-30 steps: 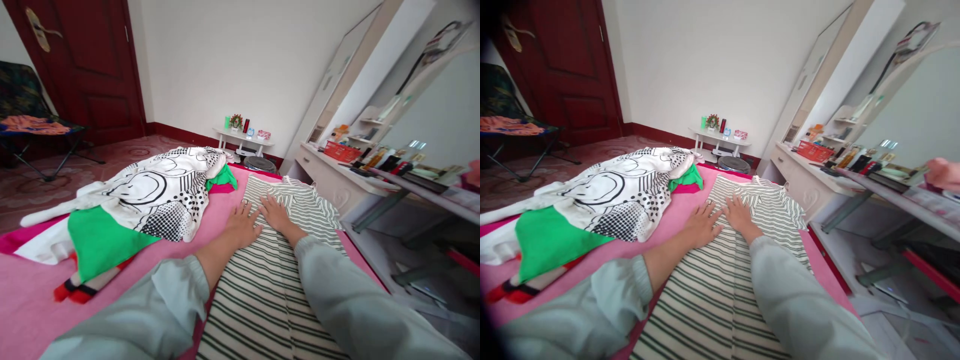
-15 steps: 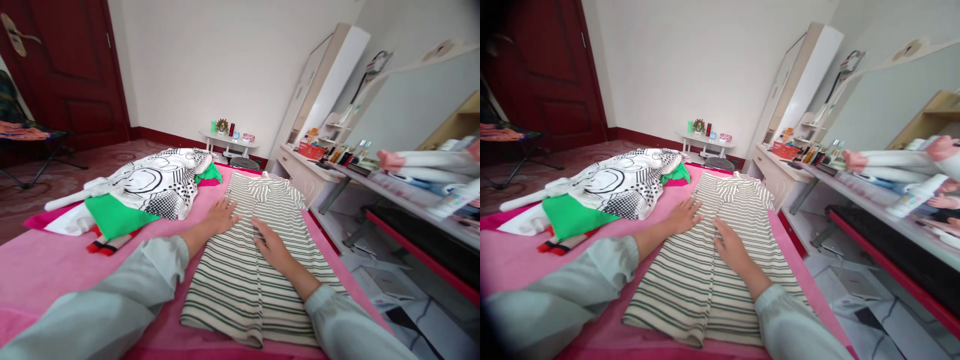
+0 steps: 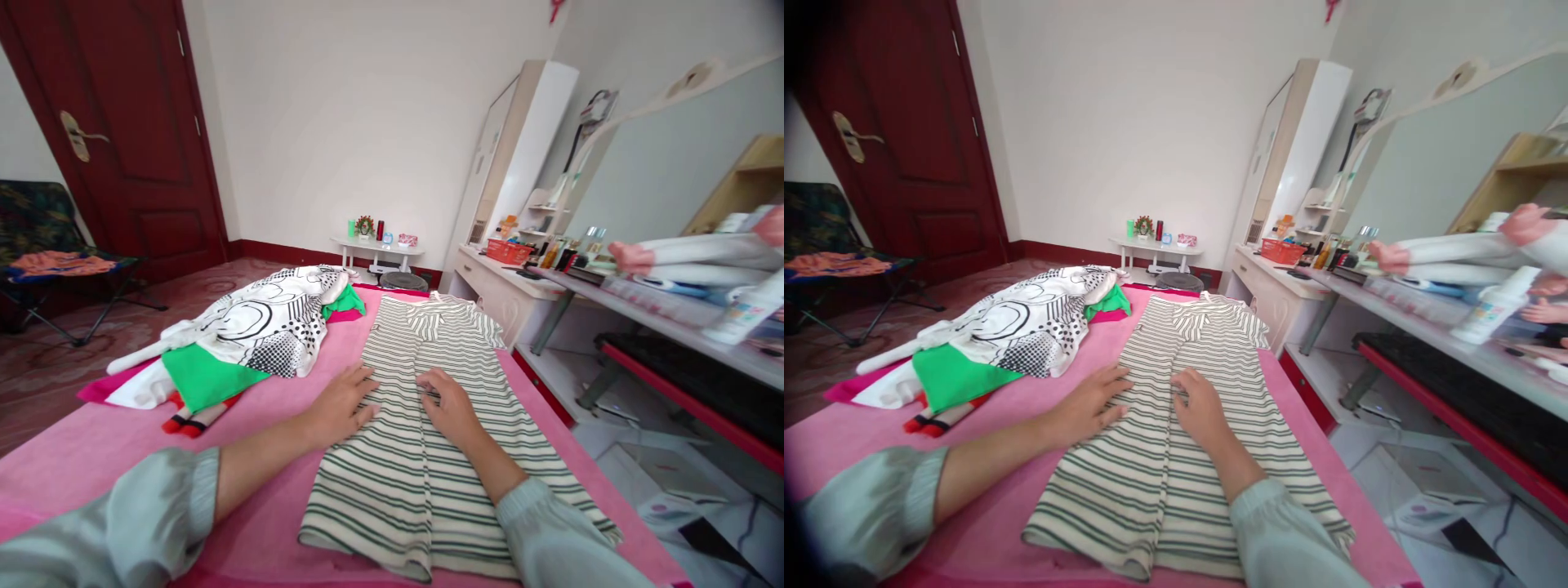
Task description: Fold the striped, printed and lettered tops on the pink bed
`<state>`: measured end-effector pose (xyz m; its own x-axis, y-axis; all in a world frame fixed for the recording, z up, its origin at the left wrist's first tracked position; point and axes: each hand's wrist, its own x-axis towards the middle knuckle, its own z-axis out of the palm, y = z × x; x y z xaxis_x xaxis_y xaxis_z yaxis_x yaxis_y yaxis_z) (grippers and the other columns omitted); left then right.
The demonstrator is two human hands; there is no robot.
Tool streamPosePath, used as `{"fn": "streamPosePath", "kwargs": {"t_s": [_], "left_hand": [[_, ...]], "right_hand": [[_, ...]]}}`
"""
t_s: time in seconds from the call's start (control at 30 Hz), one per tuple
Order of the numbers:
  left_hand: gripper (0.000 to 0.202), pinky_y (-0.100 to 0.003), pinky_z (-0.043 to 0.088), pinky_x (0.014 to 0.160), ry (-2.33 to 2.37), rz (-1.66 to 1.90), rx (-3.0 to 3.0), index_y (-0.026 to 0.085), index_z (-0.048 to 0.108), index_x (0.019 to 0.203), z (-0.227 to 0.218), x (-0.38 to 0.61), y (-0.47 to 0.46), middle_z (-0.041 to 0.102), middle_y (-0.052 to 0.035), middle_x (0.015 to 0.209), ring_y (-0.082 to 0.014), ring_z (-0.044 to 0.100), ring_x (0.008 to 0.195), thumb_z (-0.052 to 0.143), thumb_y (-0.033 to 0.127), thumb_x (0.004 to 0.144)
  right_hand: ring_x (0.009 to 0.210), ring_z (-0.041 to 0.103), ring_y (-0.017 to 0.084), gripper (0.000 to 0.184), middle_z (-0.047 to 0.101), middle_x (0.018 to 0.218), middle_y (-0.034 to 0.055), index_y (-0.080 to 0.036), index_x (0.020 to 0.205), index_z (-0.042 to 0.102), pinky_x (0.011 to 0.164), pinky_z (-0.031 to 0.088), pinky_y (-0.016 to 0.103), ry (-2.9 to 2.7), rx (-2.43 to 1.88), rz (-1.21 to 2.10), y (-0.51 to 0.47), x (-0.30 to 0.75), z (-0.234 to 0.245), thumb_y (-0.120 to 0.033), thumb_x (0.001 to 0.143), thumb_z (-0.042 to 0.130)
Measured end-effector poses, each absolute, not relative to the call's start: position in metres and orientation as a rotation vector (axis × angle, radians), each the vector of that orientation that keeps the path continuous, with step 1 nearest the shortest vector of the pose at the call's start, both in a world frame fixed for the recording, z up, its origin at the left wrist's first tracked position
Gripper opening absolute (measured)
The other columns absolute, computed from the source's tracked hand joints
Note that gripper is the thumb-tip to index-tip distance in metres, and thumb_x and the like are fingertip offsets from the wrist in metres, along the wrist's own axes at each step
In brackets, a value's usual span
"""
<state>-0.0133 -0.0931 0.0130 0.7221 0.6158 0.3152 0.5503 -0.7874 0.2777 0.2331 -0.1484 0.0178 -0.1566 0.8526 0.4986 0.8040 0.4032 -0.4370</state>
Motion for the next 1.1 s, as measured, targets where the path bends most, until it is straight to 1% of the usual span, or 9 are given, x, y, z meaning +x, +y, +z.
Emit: {"fn": "streamPosePath", "kwargs": {"t_s": [0.07, 0.17, 0.33, 0.47, 0.57, 0.7, 0.8, 0.9, 1.1], "left_hand": [[0.033, -0.037, 0.037, 0.103, 0.877, 0.693, 2.749, 0.020, 0.064, 0.112, 0.020, 0.001, -0.080, 0.061, -0.0086, 0.121, -0.0226, 0.051, 0.117, 0.047, 0.038, 0.090], [0.029, -0.033, 0.044, 0.093, 0.918, 0.746, 2.709, 0.020, 0.065, 0.108, 0.031, 0.036, -0.058, 0.067, -0.0064, 0.105, -0.0207, 0.058, 0.103, 0.048, 0.032, 0.089], [0.048, -0.032, 0.044, 0.094, 1.157, 0.585, 2.756, 0.022, 0.052, 0.127, 0.041, 0.102, -0.026, 0.059, -0.0076, 0.122, -0.0231, 0.053, 0.114, 0.056, 0.035, 0.082], [0.062, -0.040, 0.047, 0.089, 1.303, 0.488, 2.718, 0.019, 0.047, 0.128, 0.043, 0.140, -0.007, 0.057, -0.0135, 0.121, -0.0301, 0.055, 0.111, 0.063, 0.044, 0.074], [0.055, -0.044, 0.046, 0.088, 1.396, 0.432, 2.665, 0.015, 0.053, 0.121, 0.042, 0.160, 0.010, 0.062, -0.0164, 0.112, -0.0326, 0.058, 0.106, 0.061, 0.046, 0.076], [0.030, -0.043, 0.045, 0.088, 1.470, 0.442, 2.588, 0.012, 0.061, 0.105, 0.034, 0.177, 0.033, 0.066, -0.0177, 0.101, -0.0323, 0.060, 0.103, 0.056, 0.029, 0.081], [0.023, -0.040, 0.045, 0.087, 1.510, 0.556, 2.504, 0.013, 0.062, 0.101, 0.028, 0.179, 0.046, 0.066, -0.0175, 0.101, -0.0300, 0.061, 0.102, 0.052, 0.019, 0.082], [0.023, -0.038, 0.045, 0.086, 1.566, 0.726, 2.381, 0.011, 0.060, 0.103, 0.025, 0.175, 0.057, 0.065, -0.0179, 0.103, -0.0283, 0.060, 0.101, 0.047, 0.019, 0.085], [0.029, -0.035, 0.041, 0.093, 1.568, 0.985, 2.142, 0.010, 0.052, 0.113, 0.024, 0.169, 0.079, 0.065, -0.0142, 0.104, -0.0235, 0.058, 0.106, 0.036, 0.020, 0.091]], "right_hand": [[0.076, 0.053, 0.015, 0.027, 0.058, 0.084, 0.0005, -0.022, 0.092, 0.060, 0.073, 0.044, 0.028, -2.004, -1.382, 0.110, -0.151, 0.231, 0.020, -0.006, 0.073, 0.050], [0.072, 0.051, 0.013, 0.033, 0.056, 0.081, -0.0011, -0.022, 0.094, 0.060, 0.069, 0.042, 0.025, -2.060, -1.317, 0.183, -0.156, 0.228, 0.024, -0.002, 0.069, 0.049], [0.074, 0.051, 0.013, 0.042, 0.055, 0.084, -0.0009, -0.022, 0.096, 0.061, 0.069, 0.041, 0.025, -2.150, -1.246, 0.306, -0.165, 0.224, 0.030, 0.001, 0.063, 0.049], [0.076, 0.052, 0.012, 0.046, 0.056, 0.089, -0.0003, -0.023, 0.097, 0.066, 0.071, 0.043, 0.024, -2.180, -1.148, 0.495, -0.167, 0.224, 0.030, 0.004, 0.064, 0.049], [0.085, 0.054, 0.013, 0.045, 0.056, 0.092, 0.0000, -0.025, 0.091, 0.072, 0.080, 0.044, 0.026, -2.159, -1.059, 0.702, -0.166, 0.228, 0.033, 0.006, 0.065, 0.052], [0.092, 0.055, 0.014, 0.038, 0.056, 0.099, 0.0005, -0.027, 0.092, 0.074, 0.087, 0.043, 0.027, -2.120, -0.989, 0.946, -0.166, 0.234, 0.037, 0.000, 0.066, 0.066], [0.092, 0.055, 0.014, 0.027, 0.056, 0.100, 0.0005, -0.027, 0.087, 0.075, 0.086, 0.044, 0.027, -2.104, -0.995, 0.949, -0.166, 0.234, 0.037, -0.008, 0.068, 0.072], [0.091, 0.056, 0.014, 0.023, 0.057, 0.098, 0.0013, -0.025, 0.082, 0.074, 0.083, 0.046, 0.027, -2.042, -1.001, 0.918, -0.165, 0.233, 0.034, -0.006, 0.071, 0.067], [0.083, 0.057, 0.012, 0.036, 0.057, 0.094, 0.0018, -0.019, 0.068, 0.069, 0.071, 0.045, 0.023, -1.946, -1.049, 0.750, -0.160, 0.243, 0.031, 0.007, 0.064, 0.046]]}}
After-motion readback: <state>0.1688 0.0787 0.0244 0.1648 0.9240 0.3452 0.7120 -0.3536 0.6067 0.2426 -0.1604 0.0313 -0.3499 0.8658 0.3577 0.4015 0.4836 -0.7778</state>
